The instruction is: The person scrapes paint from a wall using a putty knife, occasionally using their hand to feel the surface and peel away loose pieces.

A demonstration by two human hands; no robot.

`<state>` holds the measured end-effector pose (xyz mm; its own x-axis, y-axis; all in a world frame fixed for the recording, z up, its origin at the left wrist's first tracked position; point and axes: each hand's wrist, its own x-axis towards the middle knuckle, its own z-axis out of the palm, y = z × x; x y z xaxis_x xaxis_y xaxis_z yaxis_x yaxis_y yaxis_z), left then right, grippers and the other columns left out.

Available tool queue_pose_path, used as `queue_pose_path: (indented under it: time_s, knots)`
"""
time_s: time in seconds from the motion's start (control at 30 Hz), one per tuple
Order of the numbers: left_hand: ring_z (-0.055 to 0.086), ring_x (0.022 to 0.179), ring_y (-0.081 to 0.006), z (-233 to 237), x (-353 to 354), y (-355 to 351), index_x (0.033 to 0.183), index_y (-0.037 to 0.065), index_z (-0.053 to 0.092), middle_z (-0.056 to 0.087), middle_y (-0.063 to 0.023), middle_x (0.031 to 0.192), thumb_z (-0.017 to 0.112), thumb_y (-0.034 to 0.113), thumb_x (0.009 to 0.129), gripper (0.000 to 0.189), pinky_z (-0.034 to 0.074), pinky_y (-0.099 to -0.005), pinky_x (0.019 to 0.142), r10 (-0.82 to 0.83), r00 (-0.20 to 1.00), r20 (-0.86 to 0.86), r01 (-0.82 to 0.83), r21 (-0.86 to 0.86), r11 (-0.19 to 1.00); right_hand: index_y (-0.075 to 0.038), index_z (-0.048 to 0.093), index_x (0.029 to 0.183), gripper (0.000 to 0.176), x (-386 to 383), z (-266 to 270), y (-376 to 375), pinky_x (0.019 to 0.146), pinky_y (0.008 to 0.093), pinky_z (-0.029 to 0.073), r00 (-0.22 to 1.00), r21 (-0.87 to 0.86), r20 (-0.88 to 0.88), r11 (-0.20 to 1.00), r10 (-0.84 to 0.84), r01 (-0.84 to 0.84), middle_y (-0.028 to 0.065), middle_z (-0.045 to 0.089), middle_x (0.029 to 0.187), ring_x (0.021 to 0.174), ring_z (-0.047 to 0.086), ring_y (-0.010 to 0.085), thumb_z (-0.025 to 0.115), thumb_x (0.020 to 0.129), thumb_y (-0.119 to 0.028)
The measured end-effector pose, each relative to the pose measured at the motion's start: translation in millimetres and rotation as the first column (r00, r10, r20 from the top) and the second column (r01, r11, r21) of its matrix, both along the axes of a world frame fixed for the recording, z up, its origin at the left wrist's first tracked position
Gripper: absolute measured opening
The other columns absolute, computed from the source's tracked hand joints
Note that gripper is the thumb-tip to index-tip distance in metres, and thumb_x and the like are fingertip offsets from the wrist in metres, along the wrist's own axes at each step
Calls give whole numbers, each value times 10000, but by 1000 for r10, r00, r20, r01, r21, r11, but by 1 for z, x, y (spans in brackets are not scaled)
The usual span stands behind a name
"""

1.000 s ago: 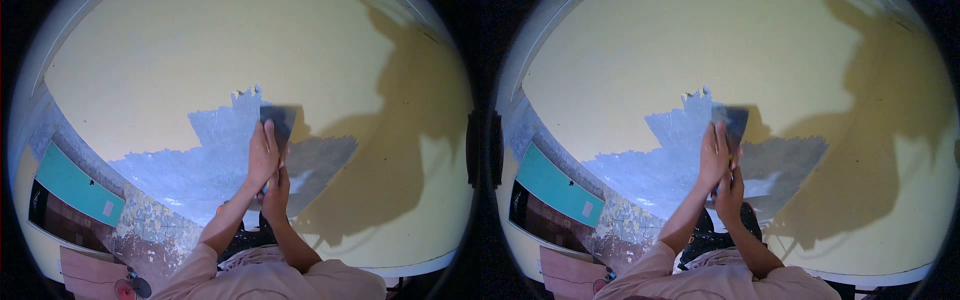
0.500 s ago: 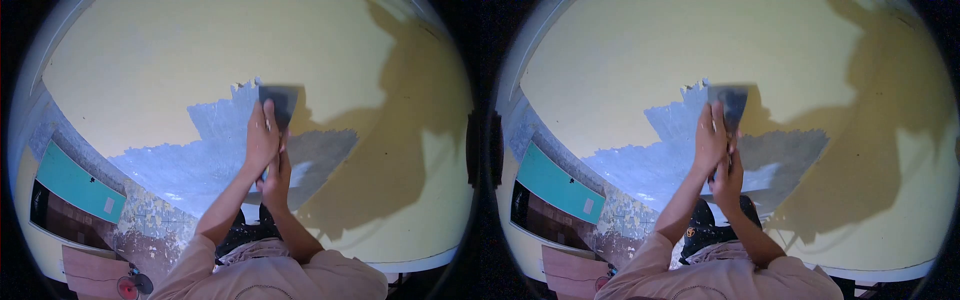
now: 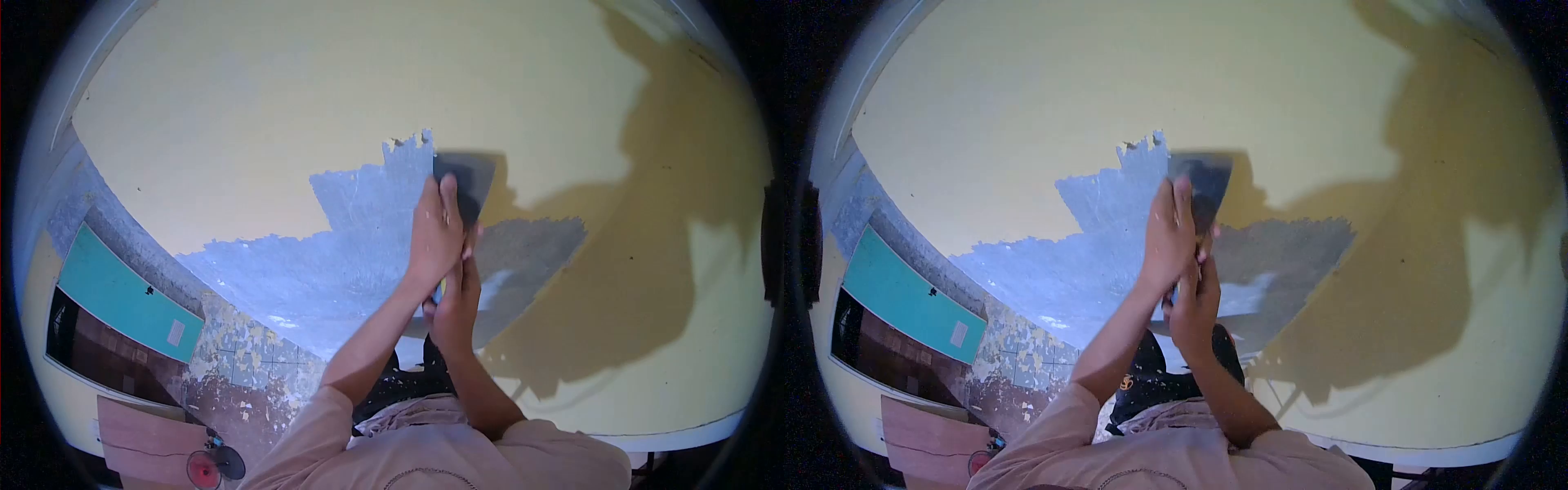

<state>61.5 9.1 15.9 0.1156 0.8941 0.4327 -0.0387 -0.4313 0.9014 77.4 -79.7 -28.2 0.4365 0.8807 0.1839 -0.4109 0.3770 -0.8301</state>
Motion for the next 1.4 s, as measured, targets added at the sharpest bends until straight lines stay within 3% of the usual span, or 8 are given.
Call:
queue_pose_path:
  time_s: [0.1, 0.13, 0.2, 0.3, 0.37, 0.93, 1.33, 1.4]
  knots:
    - [517, 458, -277, 28, -4, -20, 827, -13, 395, 481, -179, 595, 355, 273, 1008, 341, 398, -371, 440, -98, 994, 39, 102, -133, 986, -10, 388, 1327, 474, 9, 4, 2, 397, 189, 326, 992, -23, 42, 993, 119, -118, 49, 563, 923, 600, 478, 44, 421, 981, -332]
    - [490, 414, -253, 0, 0, -8, 822, -9, 391, 481, -165, 579, 354, 280, 1009, 345, 387, -356, 421, 63, 997, -51, -59, 80, 995, -26, 377, 1339, 465, 8, -29, 19, 393, 188, 320, 866, 174, 436, 967, -245, 186, 30, 558, 873, 585, 470, 38, 408, 987, -328]
    - [464, 371, -228, -13, 1, -5, 817, -5, 387, 481, -151, 563, 354, 286, 1009, 350, 377, -341, 401, 242, 966, -88, -204, 316, 927, -31, 372, 1342, 455, 2, -25, 1, 393, 186, 319, 951, 21, 286, 993, -120, 119, 32, 558, 877, 579, 469, 36, 403, 989, -316]
    - [400, 345, -118, 7, -4, -20, 861, 37, 385, 526, -104, 574, 335, 346, 1013, 349, 321, -253, 340, -91, 995, 28, 94, -114, 989, -46, 367, 1353, 437, 1, -7, 0, 391, 183, 313, 997, -120, 76, 992, -21, 30, 30, 557, 866, 556, 461, 31, 386, 996, -298]
    - [494, 467, -299, 35, -2, -15, 817, -14, 387, 461, -187, 590, 358, 271, 1008, 345, 392, -393, 477, -8, 1000, 0, 8, -20, 1000, -50, 340, 1384, 475, 8, 2, 7, 401, 184, 326, 992, -16, 69, 994, 106, -105, 52, 571, 963, 605, 482, 34, 378, 997, -322]
    - [493, 372, -203, -2, 2, -16, 841, -6, 373, 493, -143, 541, 335, 283, 1015, 339, 362, -315, 356, 48, 996, -75, -42, 75, 996, -63, 428, 997, 218, 2, -8, -3, 361, 186, 295, 997, -73, 22, 995, -68, 70, 7, 437, 632, 435, 393, 43, 436, 981, -280]
    - [552, 483, -336, -13, 8, 2, 887, -34, 423, 532, -208, 621, 356, 283, 1005, 344, 423, -398, 450, 225, 959, -174, -175, 264, 949, -37, 420, 1265, 408, 13, 4, -1, 360, 187, 287, 997, -53, 49, 997, 59, -56, 24, 537, 819, 487, 435, 32, 421, 978, -325]
    - [463, 396, -191, -22, 10, 8, 886, 6, 411, 528, -131, 595, 342, 329, 1009, 353, 364, -312, 379, 154, 980, -123, -129, 193, 973, -37, 424, 1262, 404, 11, 0, -4, 351, 189, 270, 998, -57, 48, 998, 30, -27, 20, 528, 786, 461, 414, 31, 422, 977, -323]
